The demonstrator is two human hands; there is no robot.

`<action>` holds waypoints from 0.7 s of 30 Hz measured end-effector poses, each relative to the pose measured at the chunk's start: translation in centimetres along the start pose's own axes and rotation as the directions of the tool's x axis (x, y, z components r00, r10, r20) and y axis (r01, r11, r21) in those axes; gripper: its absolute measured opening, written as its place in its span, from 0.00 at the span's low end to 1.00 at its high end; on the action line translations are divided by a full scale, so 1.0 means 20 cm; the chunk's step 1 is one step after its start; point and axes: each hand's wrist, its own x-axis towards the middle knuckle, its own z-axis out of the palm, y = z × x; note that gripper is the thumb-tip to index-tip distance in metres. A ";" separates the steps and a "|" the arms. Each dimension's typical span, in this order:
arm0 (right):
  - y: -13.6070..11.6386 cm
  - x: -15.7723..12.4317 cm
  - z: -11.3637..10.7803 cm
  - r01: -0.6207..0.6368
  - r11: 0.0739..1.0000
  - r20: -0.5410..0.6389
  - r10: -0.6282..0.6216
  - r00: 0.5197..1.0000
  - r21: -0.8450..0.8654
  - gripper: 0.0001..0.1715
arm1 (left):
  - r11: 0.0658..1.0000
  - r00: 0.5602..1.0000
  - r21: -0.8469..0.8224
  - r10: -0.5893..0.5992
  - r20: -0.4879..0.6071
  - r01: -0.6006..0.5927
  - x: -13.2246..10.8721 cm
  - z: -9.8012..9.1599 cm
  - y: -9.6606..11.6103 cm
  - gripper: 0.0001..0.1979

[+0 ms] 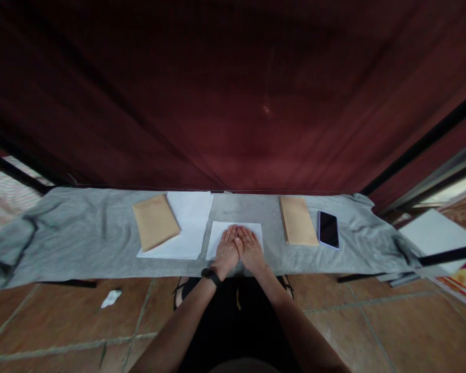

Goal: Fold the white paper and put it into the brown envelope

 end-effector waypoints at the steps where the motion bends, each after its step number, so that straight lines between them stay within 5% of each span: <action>1: 0.00 0.02 0.01 0.010 1.000 0.011 -0.010 1.000 -0.008 0.29 | 1.000 1.000 0.005 -0.005 0.008 0.005 0.01 0.01 -0.02 0.29; 8: 0.03 0.04 0.07 -0.029 0.995 0.026 0.031 0.999 -0.090 0.28 | 0.999 0.998 0.024 -0.043 -0.043 0.044 0.02 0.04 -0.12 0.30; 21: 0.22 0.01 0.07 -0.109 0.984 -0.134 0.090 0.987 -0.143 0.31 | 0.961 0.950 0.006 -0.272 -0.151 0.276 -0.05 0.06 -0.20 0.30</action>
